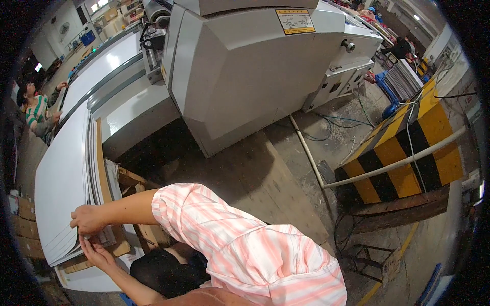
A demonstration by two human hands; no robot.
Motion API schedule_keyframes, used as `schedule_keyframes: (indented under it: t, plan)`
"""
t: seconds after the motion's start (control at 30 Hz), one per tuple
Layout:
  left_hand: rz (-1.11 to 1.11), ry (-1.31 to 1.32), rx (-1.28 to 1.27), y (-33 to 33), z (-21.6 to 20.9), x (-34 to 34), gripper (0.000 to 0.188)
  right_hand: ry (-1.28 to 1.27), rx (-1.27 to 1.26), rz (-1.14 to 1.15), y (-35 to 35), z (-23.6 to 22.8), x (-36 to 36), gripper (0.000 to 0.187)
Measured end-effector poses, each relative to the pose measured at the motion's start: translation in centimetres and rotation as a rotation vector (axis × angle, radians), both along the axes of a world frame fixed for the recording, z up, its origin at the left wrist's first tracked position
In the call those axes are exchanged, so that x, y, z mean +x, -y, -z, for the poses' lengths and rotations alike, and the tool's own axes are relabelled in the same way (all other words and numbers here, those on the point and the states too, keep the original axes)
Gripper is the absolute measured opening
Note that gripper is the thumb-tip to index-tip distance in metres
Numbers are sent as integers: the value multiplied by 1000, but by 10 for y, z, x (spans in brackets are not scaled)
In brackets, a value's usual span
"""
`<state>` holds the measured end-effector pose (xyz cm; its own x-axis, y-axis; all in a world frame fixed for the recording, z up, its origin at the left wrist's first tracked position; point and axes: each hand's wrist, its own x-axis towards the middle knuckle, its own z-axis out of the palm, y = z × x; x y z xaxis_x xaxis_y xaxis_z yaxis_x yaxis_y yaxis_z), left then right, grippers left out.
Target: Flipping through a stack of large white sheets of paper or plastic on a work table for inspection or preparation.
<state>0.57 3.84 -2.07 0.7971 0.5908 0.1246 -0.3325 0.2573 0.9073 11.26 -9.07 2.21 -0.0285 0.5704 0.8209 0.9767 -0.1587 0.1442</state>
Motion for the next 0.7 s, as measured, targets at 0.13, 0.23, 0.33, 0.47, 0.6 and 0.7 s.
schedule_keyframes:
  t: [0.13, 0.23, 0.33, 0.47, 0.6, 0.7]
  plan:
    - [9, -37, 50, -10, 7, -1, 39, -125, -35, 52, 5, 7, 0, 15]
    - [13, -39, 29, -1, 0, 0, 42, -158, 77, 57, 2, 11, -4, 21]
    - [-234, -46, 99, 16, -5, 2, 44, -340, 17, 93, -3, 5, -12, 28]
    - [-270, -48, 81, -11, 16, 6, 48, -458, -133, 197, -4, -8, -22, 33]
    - [-146, -49, 9, -5, 13, 6, 52, -555, -145, 252, -7, -10, -23, 31]
    - [-139, -70, 6, 3, 6, 2, 53, -699, -152, 226, -11, -16, -27, 28]
